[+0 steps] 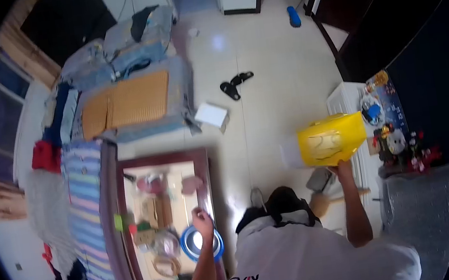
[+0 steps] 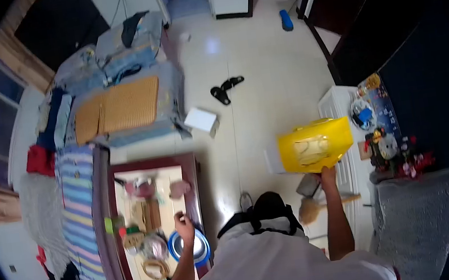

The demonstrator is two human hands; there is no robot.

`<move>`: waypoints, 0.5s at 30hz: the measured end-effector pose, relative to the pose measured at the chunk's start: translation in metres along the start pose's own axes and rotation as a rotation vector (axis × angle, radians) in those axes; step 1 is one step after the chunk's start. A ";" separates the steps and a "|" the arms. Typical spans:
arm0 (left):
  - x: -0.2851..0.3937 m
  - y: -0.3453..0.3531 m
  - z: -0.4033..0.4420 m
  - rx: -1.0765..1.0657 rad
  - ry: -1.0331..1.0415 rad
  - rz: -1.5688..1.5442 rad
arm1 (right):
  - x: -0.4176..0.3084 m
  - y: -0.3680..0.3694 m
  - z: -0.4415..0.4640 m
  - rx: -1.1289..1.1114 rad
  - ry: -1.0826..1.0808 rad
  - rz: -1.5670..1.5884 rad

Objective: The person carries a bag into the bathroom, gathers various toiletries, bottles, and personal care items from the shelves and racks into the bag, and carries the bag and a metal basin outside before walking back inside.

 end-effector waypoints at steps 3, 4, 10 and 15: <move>0.138 0.086 0.153 -0.111 0.131 -0.015 | -0.090 0.050 0.085 0.114 -0.249 -0.174; 0.166 0.118 0.210 -0.228 0.142 -0.103 | -0.110 0.062 0.125 0.182 -0.253 -0.375; 0.384 0.349 0.414 -0.667 0.203 -0.354 | -0.205 0.208 0.404 0.088 -0.311 -0.835; 0.443 0.483 0.588 -0.474 0.458 0.190 | -0.320 0.415 0.557 -0.341 -0.260 -1.040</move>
Point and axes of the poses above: each hand's wrist, its own z-axis towards the middle knuckle, its own y-axis out of the palm, x = y × z, the point moved 2 cm from there along z, towards the middle knuckle, and after that the axes turned 3 degrees about -x, right-handed, at the moved point
